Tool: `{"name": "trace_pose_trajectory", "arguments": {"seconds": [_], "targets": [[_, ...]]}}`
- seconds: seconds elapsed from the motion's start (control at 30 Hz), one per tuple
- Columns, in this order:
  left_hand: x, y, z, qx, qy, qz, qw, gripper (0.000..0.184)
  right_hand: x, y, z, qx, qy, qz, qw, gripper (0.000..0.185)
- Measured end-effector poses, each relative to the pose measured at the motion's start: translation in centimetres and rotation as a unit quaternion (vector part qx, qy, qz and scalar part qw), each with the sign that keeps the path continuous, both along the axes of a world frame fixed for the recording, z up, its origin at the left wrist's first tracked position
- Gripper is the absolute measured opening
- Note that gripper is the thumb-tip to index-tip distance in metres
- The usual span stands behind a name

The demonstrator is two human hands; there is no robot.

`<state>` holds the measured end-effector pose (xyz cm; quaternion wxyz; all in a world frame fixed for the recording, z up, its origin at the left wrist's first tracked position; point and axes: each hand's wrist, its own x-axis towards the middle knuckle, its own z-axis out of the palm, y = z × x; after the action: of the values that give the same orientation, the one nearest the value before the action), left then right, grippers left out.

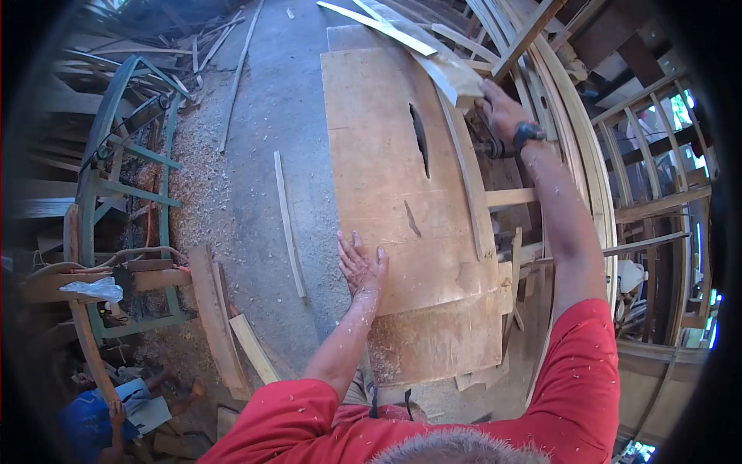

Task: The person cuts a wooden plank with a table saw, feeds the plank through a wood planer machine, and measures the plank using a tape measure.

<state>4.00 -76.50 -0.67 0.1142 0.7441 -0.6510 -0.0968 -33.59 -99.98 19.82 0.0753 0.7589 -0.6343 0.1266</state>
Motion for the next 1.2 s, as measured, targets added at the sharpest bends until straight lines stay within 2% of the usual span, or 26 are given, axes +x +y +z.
{"name": "trace_pose_trajectory", "arguments": {"seconds": [0.1,0.17,0.2,0.23,0.3,0.43,0.5,0.53,0.63,0.67,0.7,0.77,0.8,0.87,0.9,0.97,1.03,1.1,1.2], "targets": [[0.0,-0.1,-0.1,-0.017,-0.015,-0.005,1.0,0.084,1.8,-0.9,4.1,-0.019,-0.044,0.018,0.999,0.049],[-0.1,-0.1,0.0,-0.016,-0.005,-0.001,1.0,0.084,3.4,-1.5,6.6,-0.001,-0.077,-0.046,0.996,0.05],[-0.1,-0.2,0.2,-0.012,-0.005,-0.002,1.0,0.084,3.2,-2.0,6.9,0.047,-0.045,-0.055,0.996,0.054],[0.0,-0.2,0.4,-0.008,-0.001,-0.004,1.0,0.084,3.3,-1.9,6.2,0.052,-0.046,-0.059,0.996,0.054],[-0.2,-0.2,0.3,-0.004,0.006,-0.001,1.0,0.083,3.9,-2.3,5.1,-0.056,-0.06,-0.057,0.995,0.051],[0.3,-0.3,-0.4,-0.01,0.03,-0.006,0.999,0.084,4.9,-4.2,5.8,-0.013,-0.106,-0.125,0.986,0.051],[0.3,-0.2,-0.3,0.007,0.049,-0.002,0.999,0.084,5.7,-4.8,6.1,-0.006,-0.112,-0.248,0.962,0.05],[0.3,-0.2,-0.3,0.002,0.059,-0.003,0.998,0.084,5.9,-5.0,6.0,-0.011,-0.134,-0.266,0.955,0.051],[0.3,-0.4,-0.2,0.004,0.078,-0.004,0.997,0.083,1.2,-7.8,2.7,0.009,-0.118,-0.223,0.968,0.056],[0.5,-0.4,-0.2,0.005,0.085,-0.006,0.996,0.083,1.6,-8.6,2.8,0.072,-0.367,-0.353,0.857,0.05],[0.7,-0.2,-0.2,0.011,0.086,-0.007,0.996,0.083,2.3,-8.9,3.1,0.09,-0.451,-0.34,0.82,0.039],[0.6,-0.4,-0.2,-0.01,0.072,-0.015,0.997,0.083,3.4,-8.6,3.6,0.086,-0.534,-0.341,0.769,0.031],[0.6,-0.3,-0.2,-0.011,0.073,-0.013,0.997,0.083,5.8,-8.0,4.4,0.086,-0.533,-0.34,0.77,0.031],[0.7,-0.4,-0.3,0.006,0.067,-0.018,0.998,0.086,10.0,-7.6,5.5,0.095,-0.643,-0.27,0.71,0.025],[0.7,-0.4,-0.3,0.004,0.065,-0.016,0.998,0.086,9.6,-9.5,3.8,0.146,-0.635,-0.259,0.713,0.023],[0.7,-0.5,-0.3,-0.009,0.073,-0.018,0.997,0.082,15.3,-9.2,4.9,0.164,-0.678,-0.247,0.673,0.02],[0.5,-0.5,-0.2,-0.013,0.066,-0.014,0.998,0.083,18.9,-10.5,4.0,0.205,-0.695,-0.201,0.659,0.019],[0.5,-0.4,-0.2,-0.013,0.06,-0.011,0.998,0.083,22.5,-11.5,2.5,0.192,-0.736,-0.19,0.621,0.021],[0.8,-0.4,-0.2,-0.014,0.08,-0.014,0.997,0.085,26.7,-11.5,2.7,0.203,-0.75,-0.185,0.602,0.027]]}}
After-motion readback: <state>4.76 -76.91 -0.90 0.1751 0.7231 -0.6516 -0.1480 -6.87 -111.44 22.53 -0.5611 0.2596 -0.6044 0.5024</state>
